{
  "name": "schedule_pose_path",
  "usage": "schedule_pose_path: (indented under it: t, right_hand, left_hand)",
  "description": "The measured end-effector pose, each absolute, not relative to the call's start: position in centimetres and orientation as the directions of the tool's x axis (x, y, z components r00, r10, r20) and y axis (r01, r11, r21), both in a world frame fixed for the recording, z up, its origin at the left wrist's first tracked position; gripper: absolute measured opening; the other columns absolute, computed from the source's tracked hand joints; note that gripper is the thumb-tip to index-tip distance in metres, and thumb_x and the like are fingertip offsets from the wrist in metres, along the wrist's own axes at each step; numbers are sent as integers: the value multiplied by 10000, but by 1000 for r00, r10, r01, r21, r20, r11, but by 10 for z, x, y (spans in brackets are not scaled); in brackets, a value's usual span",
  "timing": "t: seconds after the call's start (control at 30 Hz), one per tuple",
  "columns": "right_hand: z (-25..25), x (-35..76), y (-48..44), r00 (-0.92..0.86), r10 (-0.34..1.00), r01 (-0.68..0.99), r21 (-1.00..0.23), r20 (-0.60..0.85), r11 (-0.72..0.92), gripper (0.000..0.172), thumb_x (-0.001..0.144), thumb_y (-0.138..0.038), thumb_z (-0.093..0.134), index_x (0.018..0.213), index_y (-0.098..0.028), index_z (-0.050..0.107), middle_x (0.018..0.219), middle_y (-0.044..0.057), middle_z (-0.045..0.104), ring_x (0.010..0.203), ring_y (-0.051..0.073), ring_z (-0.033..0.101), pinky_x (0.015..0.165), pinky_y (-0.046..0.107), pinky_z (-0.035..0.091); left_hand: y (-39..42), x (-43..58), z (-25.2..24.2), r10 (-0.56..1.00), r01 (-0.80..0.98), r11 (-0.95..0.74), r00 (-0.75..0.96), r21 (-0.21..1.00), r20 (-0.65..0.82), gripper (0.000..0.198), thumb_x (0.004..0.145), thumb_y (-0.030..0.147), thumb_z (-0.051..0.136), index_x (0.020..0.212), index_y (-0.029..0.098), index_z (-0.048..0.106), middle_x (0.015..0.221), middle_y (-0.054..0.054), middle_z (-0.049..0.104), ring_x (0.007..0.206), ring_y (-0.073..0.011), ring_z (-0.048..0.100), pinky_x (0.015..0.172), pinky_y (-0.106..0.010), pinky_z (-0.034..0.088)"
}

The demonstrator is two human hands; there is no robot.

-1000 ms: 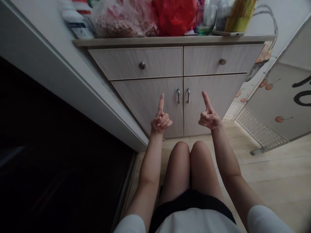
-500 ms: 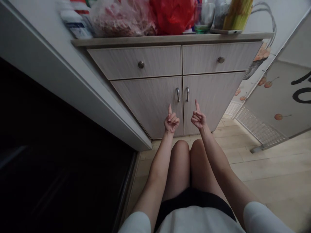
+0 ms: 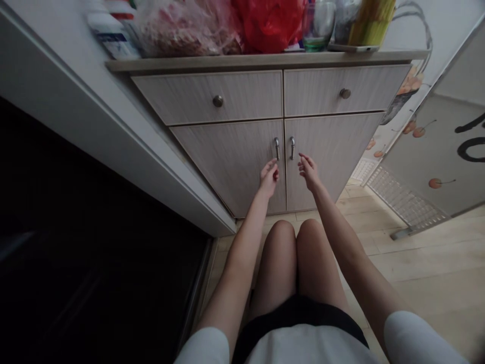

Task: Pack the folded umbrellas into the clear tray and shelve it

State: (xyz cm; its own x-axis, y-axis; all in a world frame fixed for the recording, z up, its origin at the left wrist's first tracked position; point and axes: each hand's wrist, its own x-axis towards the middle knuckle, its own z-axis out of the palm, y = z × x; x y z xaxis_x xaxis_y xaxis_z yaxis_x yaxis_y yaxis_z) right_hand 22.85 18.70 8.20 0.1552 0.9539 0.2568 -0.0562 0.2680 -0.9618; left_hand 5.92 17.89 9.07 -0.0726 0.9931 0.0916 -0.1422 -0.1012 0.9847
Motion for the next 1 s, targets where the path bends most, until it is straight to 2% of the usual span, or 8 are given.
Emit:
schedule_pose_path:
  t: [0.07, 0.1, 0.2, 0.3, 0.43, 0.6, 0.8, 1.0]
  right_hand:
    - [88, 223, 214, 265, 901, 171, -936, 343, 306, 512, 946, -552, 492, 1280, -181, 605, 999, 81, 672, 860, 155, 621, 768, 278, 493]
    - [91, 219, 226, 268, 881, 265, -909, 390, 322, 513, 953, -556, 480, 1258, -164, 611, 1102, 124, 672, 966, 180, 630, 845, 310, 499]
    - [100, 207, 251, 168, 884, 402, -850, 435, 342, 509, 983, -549, 423, 1237, -143, 597, 1174, 168, 662, 1076, 220, 626, 936, 365, 490]
    - [101, 199, 257, 119, 895, 408, -844, 429, 350, 478, 999, -514, 391, 1250, -140, 551, 1137, 159, 659, 1036, 215, 627, 955, 380, 490]
    - [92, 202, 238, 125, 858, 368, -826, 498, 426, 429, 995, -533, 390, 1183, -176, 536, 1088, 137, 642, 987, 221, 613, 956, 411, 500]
    - [83, 227, 180, 123, 831, 323, -814, 542, 483, 458, 980, -642, 379, 1024, -227, 568, 887, 76, 638, 809, 226, 609, 837, 436, 547]
    - [84, 270, 92, 180, 817, 326, -816, 548, 476, 430, 963, -648, 462, 999, -237, 583, 791, 17, 641, 722, 170, 623, 659, 305, 525]
    - [84, 324, 23, 276, 779, 345, -814, 563, 467, 401, 967, -614, 491, 1002, -230, 601, 719, -16, 610, 657, 139, 593, 623, 274, 503]
  left_hand:
    - [205, 68, 101, 952, 93, -145, -257, 985, 165, 314, 952, 229, 587, 1264, 204, 616, 1016, -73, 672, 875, -142, 641, 801, -263, 495]
    - [216, 72, 106, 928, 197, -163, -301, 967, 218, 314, 943, 212, 603, 1257, 194, 608, 1133, -107, 670, 1012, -169, 645, 884, -289, 494]
    - [239, 84, 117, 923, 366, -201, -239, 909, 301, 331, 945, 200, 607, 1273, 175, 573, 1249, -164, 650, 1185, -226, 615, 1008, -363, 466]
    - [244, 90, 117, 940, 400, -230, -146, 887, 309, 309, 978, 247, 560, 1277, 166, 550, 1202, -179, 668, 1142, -251, 644, 1013, -411, 471]
    - [229, 91, 109, 915, 422, -271, -167, 865, 368, 246, 1020, 290, 461, 1215, 178, 559, 1117, -161, 682, 1086, -263, 661, 987, -424, 480]
    - [177, 74, 89, 869, 449, -321, -212, 834, 448, 160, 1018, 323, 470, 1005, 210, 583, 823, -68, 656, 888, -244, 675, 882, -361, 484]
    - [91, 19, 66, 741, 464, -457, -274, 759, 614, 255, 1010, 423, 454, 943, 210, 578, 728, -38, 623, 687, -188, 610, 735, -314, 472]
    - [30, -37, 57, 659, 428, -452, -431, 783, 616, 382, 961, 566, 485, 881, 205, 581, 688, -11, 570, 647, -158, 564, 649, -277, 452]
